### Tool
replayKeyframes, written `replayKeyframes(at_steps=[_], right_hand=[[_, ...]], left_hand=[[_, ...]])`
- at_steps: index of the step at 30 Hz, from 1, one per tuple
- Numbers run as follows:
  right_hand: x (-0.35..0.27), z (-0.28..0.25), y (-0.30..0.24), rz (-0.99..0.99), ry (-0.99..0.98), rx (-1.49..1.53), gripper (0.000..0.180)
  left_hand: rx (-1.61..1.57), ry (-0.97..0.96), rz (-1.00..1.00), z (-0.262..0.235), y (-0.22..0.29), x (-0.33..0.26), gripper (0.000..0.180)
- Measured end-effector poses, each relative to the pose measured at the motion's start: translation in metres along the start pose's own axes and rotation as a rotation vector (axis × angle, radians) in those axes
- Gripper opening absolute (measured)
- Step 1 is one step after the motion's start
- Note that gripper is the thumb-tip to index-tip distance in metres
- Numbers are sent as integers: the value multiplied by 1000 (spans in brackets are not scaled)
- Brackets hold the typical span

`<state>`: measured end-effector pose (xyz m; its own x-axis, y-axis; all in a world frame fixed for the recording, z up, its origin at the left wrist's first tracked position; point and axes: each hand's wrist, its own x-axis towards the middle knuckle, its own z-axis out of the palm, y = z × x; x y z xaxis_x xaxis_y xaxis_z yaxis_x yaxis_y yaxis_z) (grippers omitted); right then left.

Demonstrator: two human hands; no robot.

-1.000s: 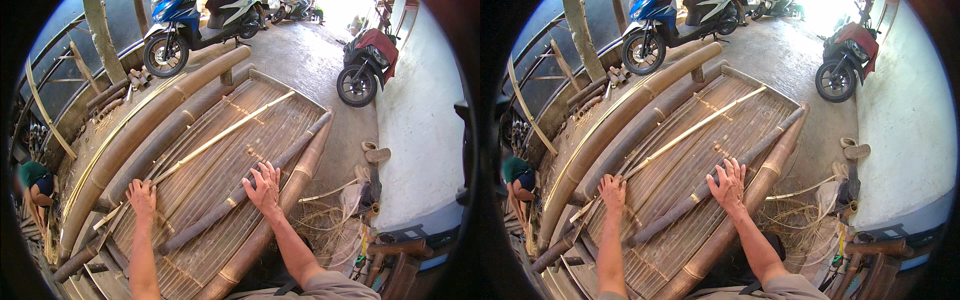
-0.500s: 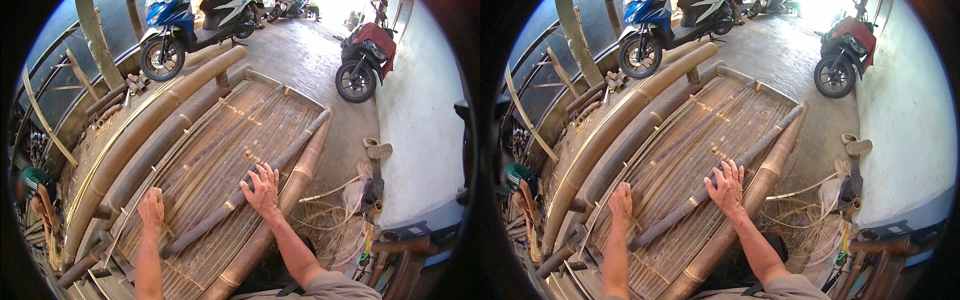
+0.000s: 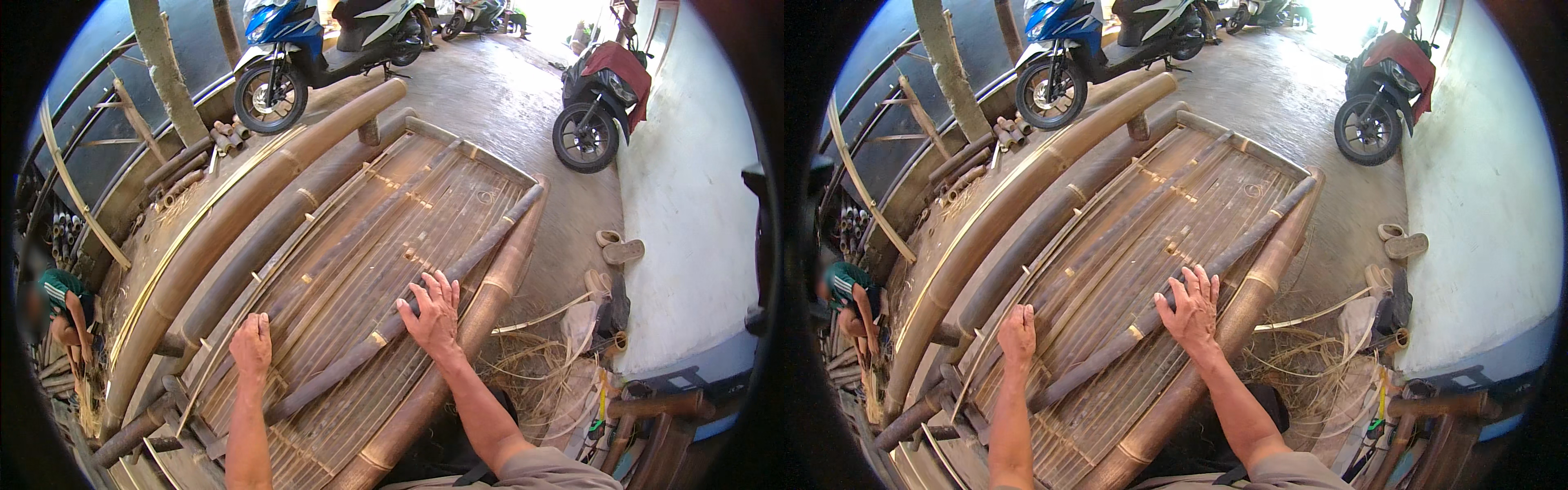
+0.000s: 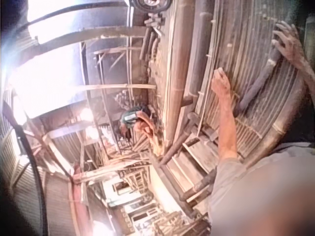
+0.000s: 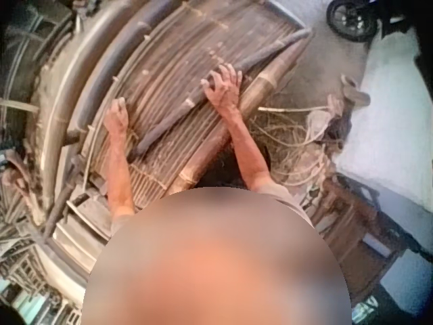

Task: The person splits bamboo strips with a knife, then weaves them into a bamboo frame. They repeatedly insert and adjust the strips to form a woven pattern.

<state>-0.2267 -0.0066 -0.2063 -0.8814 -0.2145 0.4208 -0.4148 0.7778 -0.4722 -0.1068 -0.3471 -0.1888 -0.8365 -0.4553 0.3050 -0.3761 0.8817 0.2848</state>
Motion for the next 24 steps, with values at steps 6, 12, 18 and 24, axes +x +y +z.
replayKeyframes(at_steps=[6,12,18,24], right_hand=[[0,0,0,11,-21,-28,44],[1,0,-1,-16,-5,-32,45],[2,0,-2,-23,-2,-48,44],[1,0,-2,-19,-8,-64,43]], left_hand=[[-162,12,53,-17,5,-6,27],[112,242,13,-27,-16,-1,32],[110,-107,-170,-22,-59,9,35],[4,152,-35,-24,-52,1,26]])
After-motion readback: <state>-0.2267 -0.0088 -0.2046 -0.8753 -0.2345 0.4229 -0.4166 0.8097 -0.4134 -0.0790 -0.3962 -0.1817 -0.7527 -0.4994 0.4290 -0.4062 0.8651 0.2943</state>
